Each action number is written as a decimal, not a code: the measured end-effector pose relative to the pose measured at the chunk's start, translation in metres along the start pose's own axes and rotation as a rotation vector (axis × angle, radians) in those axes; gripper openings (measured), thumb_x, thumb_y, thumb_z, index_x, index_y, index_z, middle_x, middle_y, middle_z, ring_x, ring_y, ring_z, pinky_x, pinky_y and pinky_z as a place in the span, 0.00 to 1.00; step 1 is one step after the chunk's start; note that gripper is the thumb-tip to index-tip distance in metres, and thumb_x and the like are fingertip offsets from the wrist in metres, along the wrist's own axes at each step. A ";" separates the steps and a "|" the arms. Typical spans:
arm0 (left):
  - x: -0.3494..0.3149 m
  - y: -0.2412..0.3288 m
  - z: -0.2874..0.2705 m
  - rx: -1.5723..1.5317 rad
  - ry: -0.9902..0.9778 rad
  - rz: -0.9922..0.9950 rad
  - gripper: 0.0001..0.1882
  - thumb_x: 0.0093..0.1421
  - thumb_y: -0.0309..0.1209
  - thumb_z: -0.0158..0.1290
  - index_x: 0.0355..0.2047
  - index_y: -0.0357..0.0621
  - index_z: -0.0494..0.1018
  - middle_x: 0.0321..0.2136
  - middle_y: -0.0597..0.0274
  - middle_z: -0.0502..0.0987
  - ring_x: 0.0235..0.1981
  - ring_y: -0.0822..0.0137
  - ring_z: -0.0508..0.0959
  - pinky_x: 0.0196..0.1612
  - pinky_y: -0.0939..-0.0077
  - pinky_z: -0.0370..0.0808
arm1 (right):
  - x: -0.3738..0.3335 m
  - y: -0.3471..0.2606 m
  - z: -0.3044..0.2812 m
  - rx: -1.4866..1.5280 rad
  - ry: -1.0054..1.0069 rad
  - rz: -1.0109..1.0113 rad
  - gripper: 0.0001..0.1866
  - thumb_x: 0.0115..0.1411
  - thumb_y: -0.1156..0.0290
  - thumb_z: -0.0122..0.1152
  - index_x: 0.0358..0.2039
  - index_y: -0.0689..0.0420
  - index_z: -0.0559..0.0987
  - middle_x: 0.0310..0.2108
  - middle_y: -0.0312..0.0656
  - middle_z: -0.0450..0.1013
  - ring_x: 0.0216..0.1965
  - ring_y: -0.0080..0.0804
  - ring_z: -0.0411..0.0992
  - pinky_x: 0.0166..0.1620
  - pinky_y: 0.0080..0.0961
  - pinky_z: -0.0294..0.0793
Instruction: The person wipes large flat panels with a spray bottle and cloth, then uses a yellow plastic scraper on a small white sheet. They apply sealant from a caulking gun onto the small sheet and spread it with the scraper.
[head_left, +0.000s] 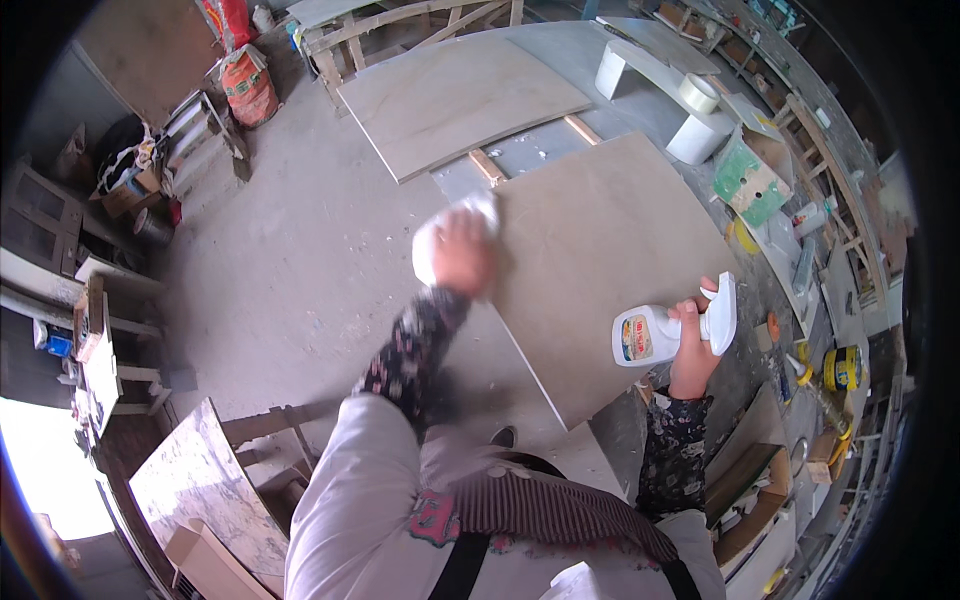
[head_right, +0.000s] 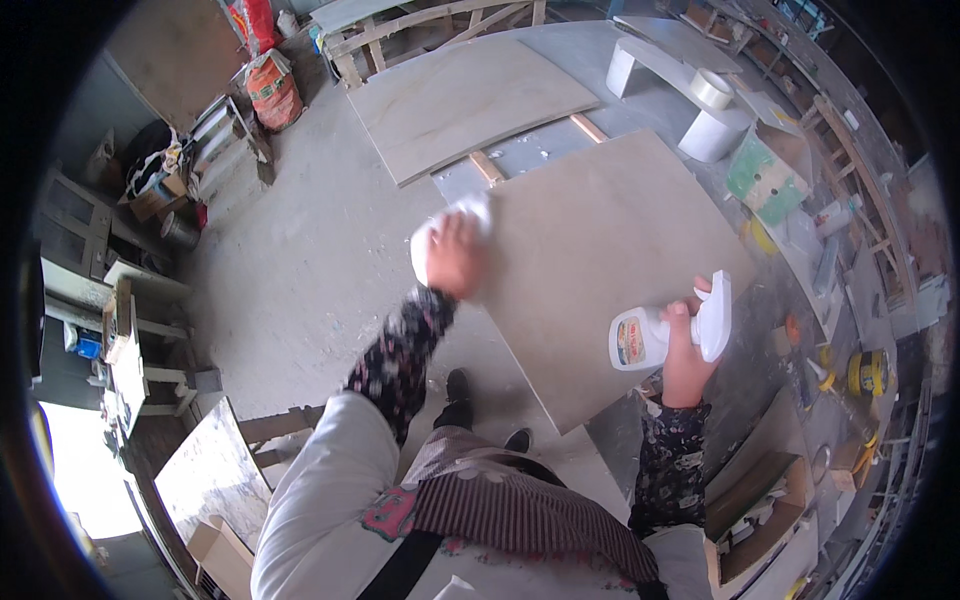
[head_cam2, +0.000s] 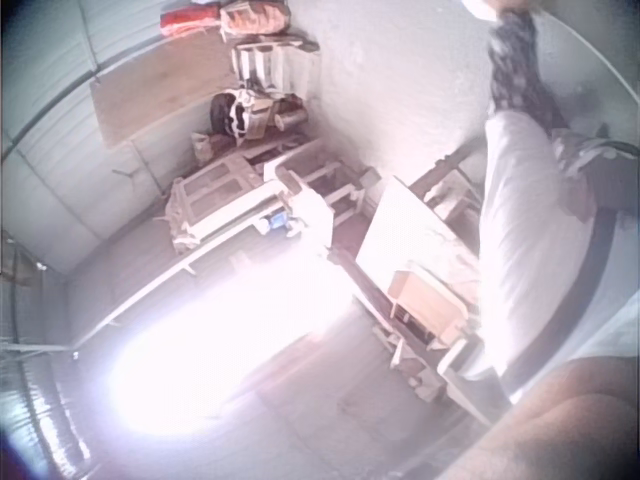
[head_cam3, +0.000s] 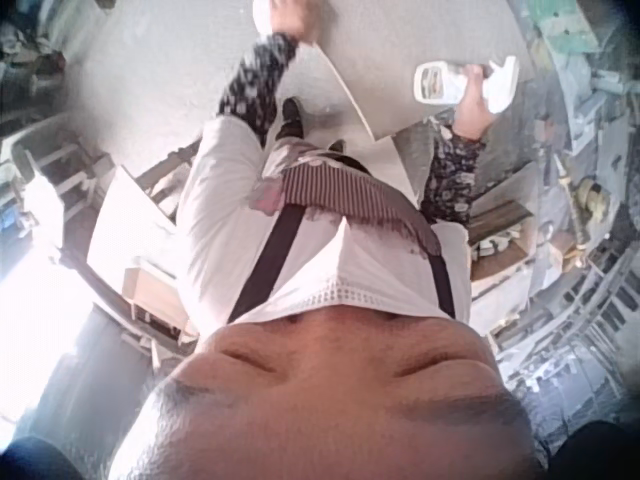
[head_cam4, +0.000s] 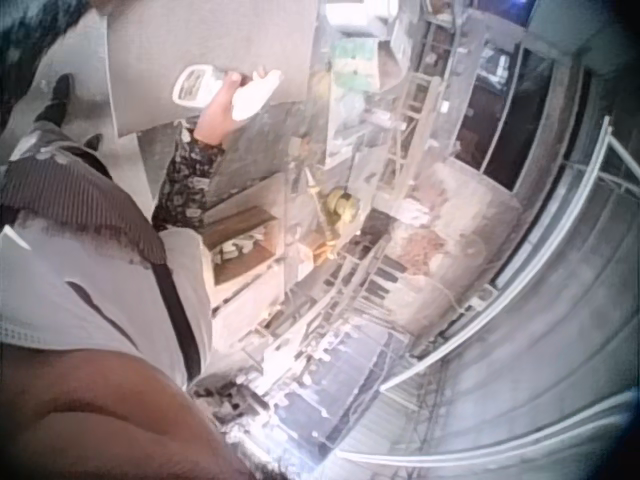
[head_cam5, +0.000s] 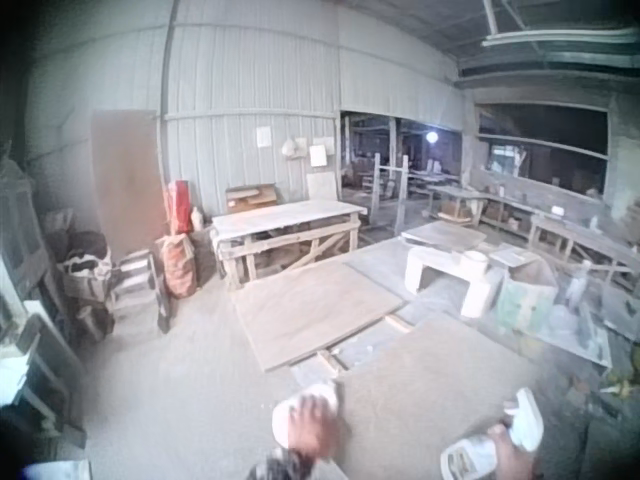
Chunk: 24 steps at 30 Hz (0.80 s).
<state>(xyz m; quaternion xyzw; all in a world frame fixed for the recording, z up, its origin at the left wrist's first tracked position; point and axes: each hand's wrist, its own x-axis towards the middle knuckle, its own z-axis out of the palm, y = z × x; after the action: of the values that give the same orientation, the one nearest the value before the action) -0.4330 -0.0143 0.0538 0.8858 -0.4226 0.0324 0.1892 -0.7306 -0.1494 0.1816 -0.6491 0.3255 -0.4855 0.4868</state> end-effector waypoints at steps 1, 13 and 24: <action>-0.034 0.015 0.002 -0.036 -0.066 0.084 0.33 0.58 0.41 0.51 0.62 0.40 0.60 0.65 0.42 0.57 0.68 0.44 0.54 0.66 0.45 0.52 | 0.001 0.002 0.001 -0.003 -0.010 -0.006 0.23 0.60 0.77 0.56 0.56 0.65 0.67 0.34 0.37 0.66 0.35 0.23 0.67 0.42 0.22 0.70; -0.031 0.003 0.040 -1.033 0.181 -0.472 0.40 0.66 0.33 0.45 0.65 0.22 0.35 0.62 0.24 0.53 0.64 0.37 0.59 0.64 0.62 0.60 | -0.001 0.011 0.006 -0.079 -0.009 -0.050 0.27 0.60 0.74 0.56 0.60 0.65 0.63 0.40 0.40 0.68 0.36 0.25 0.68 0.42 0.25 0.72; -0.155 0.102 0.066 -1.271 0.015 -0.679 0.22 0.68 0.43 0.45 0.40 0.31 0.61 0.33 0.33 0.72 0.37 0.43 0.75 0.43 0.54 0.71 | -0.002 0.007 0.013 -0.072 -0.028 -0.102 0.27 0.63 0.76 0.53 0.60 0.63 0.57 0.38 0.42 0.67 0.34 0.27 0.67 0.41 0.28 0.72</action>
<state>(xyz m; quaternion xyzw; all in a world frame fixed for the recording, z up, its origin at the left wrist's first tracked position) -0.6165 0.0174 -0.0099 0.6865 -0.0597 -0.2744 0.6707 -0.7185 -0.1456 0.1735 -0.6887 0.3024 -0.4883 0.4425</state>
